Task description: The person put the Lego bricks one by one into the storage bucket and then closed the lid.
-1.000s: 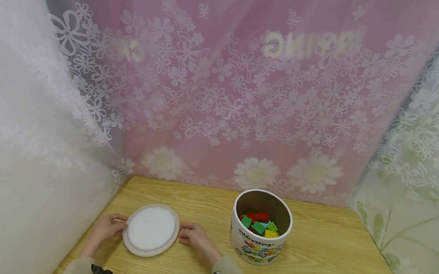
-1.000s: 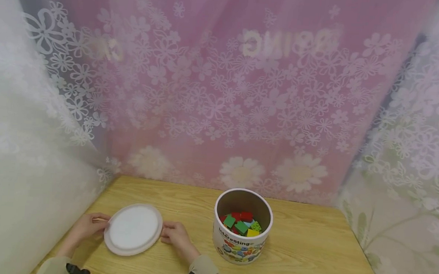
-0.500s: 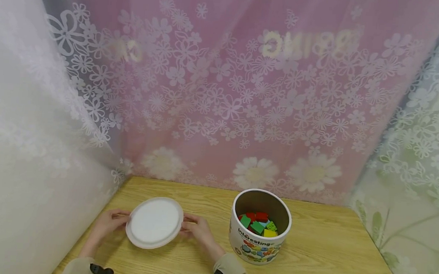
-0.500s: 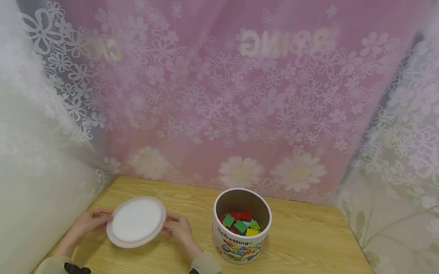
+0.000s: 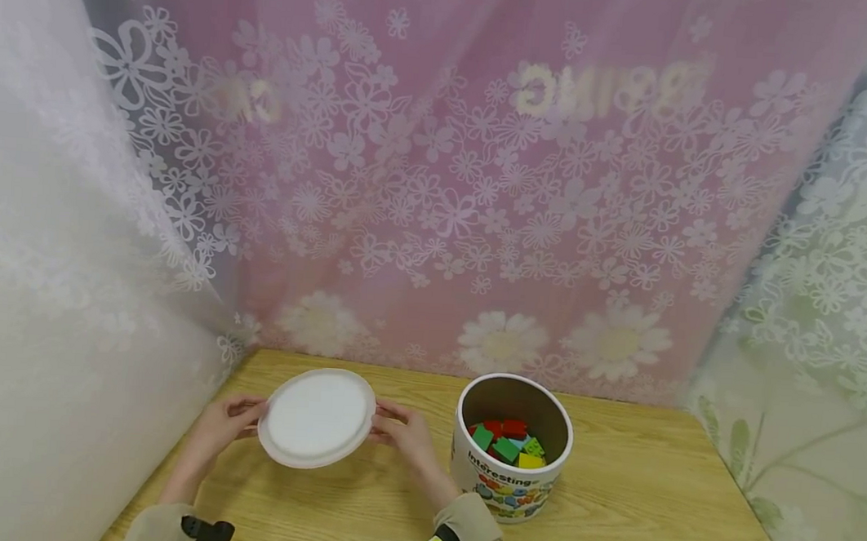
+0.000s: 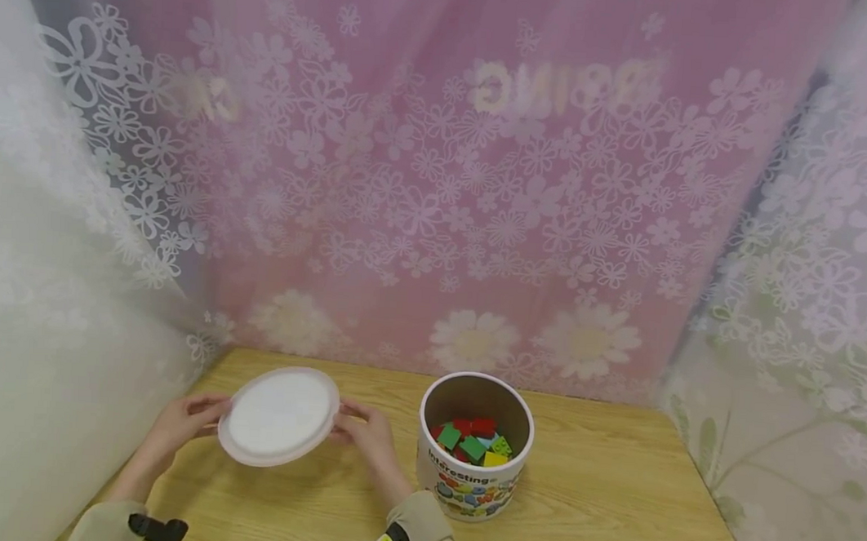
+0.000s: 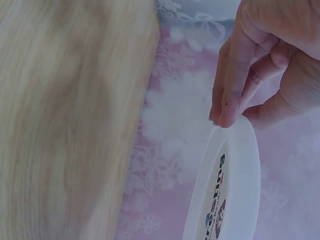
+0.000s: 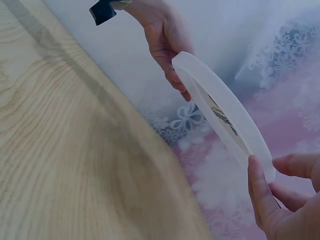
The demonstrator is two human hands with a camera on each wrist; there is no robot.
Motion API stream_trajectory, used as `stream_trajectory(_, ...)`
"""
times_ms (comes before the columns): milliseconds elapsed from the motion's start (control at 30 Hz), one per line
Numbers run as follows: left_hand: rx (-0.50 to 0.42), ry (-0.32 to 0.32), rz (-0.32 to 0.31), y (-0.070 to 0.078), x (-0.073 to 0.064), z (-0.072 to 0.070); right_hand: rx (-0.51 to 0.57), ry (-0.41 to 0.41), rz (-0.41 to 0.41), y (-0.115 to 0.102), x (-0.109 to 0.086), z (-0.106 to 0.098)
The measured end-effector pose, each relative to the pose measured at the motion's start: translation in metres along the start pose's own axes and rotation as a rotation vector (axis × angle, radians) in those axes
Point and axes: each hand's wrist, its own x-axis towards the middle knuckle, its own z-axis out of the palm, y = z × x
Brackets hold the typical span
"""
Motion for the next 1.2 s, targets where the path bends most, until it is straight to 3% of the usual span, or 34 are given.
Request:
stream_trajectory(233, -0.024, 0.041, -0.002, 0.022, 0.003, 0.011, -0.024, 0.035, -0.006, -0.025, -0.003, -0.006)
stream_trajectory(600, -0.1, 0.069, 0.06, 0.053, 0.013, 0.031, -0.018, 0.094, -0.042, -0.056, -0.007, -0.019)
stream_trajectory(933, -0.143, 0.038, 0.119, 0.075, 0.029, 0.058, -0.076, 0.153, -0.122, -0.078, -0.017, -0.042)
stream_trajectory(1200, -0.201, -0.008, 0.146, 0.091, 0.037, 0.085, -0.082, 0.202, -0.133, -0.086, -0.027, -0.069)
